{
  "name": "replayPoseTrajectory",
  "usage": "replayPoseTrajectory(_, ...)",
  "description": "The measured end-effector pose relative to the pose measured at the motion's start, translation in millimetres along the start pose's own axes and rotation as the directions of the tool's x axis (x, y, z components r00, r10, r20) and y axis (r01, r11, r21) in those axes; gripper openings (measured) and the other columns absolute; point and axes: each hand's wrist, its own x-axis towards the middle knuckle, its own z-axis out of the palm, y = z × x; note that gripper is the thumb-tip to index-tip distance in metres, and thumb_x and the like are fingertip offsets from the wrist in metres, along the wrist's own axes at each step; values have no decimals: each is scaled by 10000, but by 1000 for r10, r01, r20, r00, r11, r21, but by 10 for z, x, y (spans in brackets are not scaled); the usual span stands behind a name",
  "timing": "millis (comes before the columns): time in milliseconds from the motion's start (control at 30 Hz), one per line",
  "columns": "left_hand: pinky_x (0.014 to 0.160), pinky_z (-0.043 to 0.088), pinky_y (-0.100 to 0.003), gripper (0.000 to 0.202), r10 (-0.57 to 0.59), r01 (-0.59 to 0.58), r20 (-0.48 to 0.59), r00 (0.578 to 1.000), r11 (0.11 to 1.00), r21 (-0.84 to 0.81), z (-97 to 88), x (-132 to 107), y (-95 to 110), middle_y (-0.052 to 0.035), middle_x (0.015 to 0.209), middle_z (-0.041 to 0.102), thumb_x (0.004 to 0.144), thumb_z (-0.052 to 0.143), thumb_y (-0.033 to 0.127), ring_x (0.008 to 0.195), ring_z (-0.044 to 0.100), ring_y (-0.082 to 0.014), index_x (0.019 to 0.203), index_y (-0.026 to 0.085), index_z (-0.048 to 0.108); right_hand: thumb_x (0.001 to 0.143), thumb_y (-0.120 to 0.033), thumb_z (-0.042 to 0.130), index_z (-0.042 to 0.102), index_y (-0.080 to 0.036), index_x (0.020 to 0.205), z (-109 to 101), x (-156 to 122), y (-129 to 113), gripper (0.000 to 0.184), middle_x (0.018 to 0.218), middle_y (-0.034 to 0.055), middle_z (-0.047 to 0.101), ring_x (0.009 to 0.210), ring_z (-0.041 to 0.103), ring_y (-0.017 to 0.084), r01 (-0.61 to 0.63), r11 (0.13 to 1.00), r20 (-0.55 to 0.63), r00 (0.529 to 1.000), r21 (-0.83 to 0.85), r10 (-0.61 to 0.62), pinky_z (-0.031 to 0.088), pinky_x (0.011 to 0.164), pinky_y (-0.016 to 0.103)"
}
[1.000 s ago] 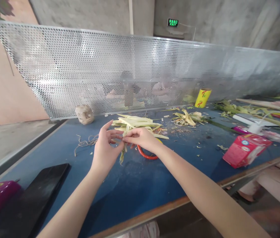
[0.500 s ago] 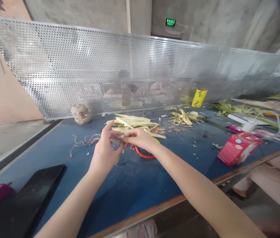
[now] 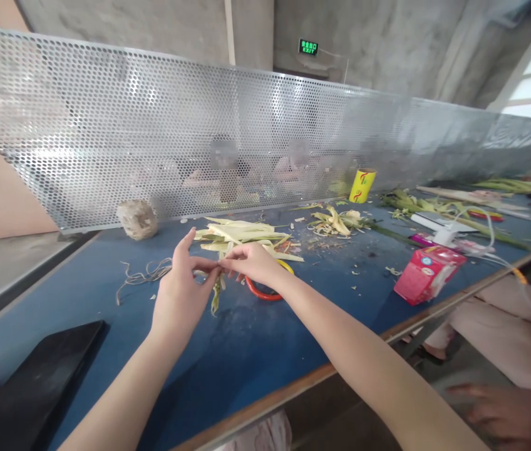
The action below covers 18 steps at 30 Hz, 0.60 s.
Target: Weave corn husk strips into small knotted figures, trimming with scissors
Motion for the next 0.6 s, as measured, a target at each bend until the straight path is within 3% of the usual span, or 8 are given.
replayPoseTrajectory(367,629,488,-321,741,-73,72,22,997,996,52,-12,-35,65,-23,817,705,726,571,258,754,657,-223,1376,199,221,789,-154,601,592,-149,592,71,26,7,197,518,-8,601,515,610,113,-169,941,75,985,294,154,529,605,258)
replayPoseTrajectory(600,756,477,-388,781,55,-55,9,998,987,153,47,-51,29,-32,848,717,753,570,276,808,660,-255,1407,195,152,790,-163,608,617,-146,604,40,21,15,187,549,10,619,554,618,113,-217,888,102,976,404,192,548,713,313)
